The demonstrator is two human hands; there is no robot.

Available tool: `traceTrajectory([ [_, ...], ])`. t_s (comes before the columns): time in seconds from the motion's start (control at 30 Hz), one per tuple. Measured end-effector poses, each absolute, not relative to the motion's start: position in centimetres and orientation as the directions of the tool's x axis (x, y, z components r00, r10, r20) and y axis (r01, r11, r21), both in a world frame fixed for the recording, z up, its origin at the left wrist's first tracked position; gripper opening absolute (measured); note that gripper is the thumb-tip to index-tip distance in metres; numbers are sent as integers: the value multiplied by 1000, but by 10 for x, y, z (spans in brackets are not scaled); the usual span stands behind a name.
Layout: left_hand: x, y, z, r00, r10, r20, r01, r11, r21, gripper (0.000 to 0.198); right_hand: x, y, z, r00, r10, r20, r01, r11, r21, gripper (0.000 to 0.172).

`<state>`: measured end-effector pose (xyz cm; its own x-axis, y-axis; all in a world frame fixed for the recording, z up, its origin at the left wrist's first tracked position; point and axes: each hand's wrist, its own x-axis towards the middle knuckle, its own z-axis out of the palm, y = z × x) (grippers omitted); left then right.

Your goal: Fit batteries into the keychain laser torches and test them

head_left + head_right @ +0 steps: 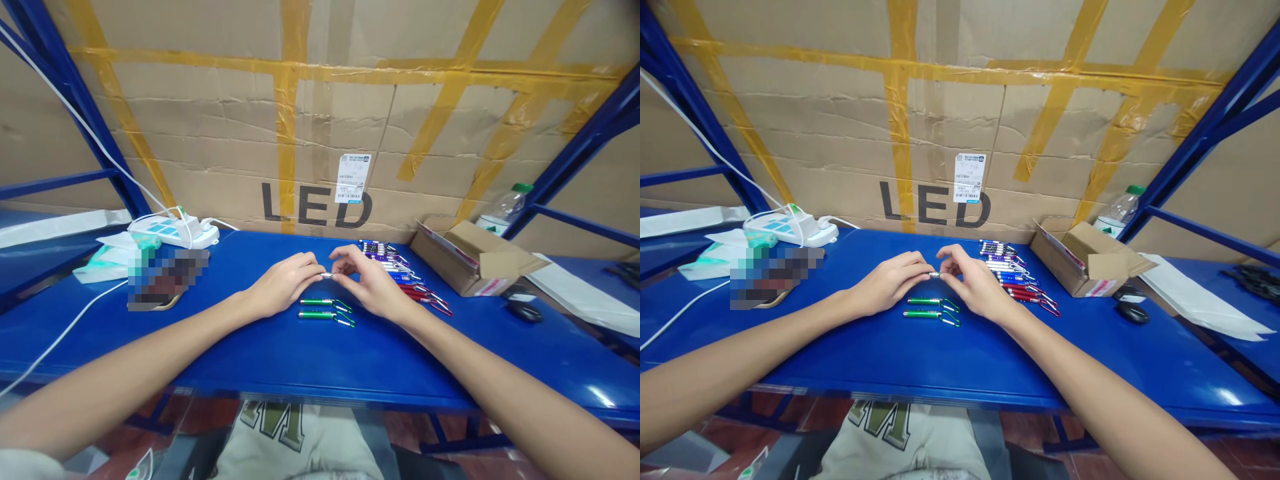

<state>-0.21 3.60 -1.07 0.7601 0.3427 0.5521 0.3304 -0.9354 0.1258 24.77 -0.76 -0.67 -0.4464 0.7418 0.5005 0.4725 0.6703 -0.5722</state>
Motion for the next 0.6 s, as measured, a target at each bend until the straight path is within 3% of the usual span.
traceTrajectory([
  [0.2,1,41,-14,730,451,514,317,-889,329,32,251,-7,-11,-504,684,527,572,722,-391,30],
  [0.3,0,39,-14,729,449,517,328,-891,313,30,251,-7,-11,-491,705,511,545,706,-451,29],
  [0.43,-3,37,-11,770,341,540,321,-938,135,31,248,-3,-10,-428,790,439,371,596,-712,30],
  [0.6,-4,38,-8,792,181,583,341,-924,-176,32,248,4,-8,-389,888,245,88,300,-950,42],
])
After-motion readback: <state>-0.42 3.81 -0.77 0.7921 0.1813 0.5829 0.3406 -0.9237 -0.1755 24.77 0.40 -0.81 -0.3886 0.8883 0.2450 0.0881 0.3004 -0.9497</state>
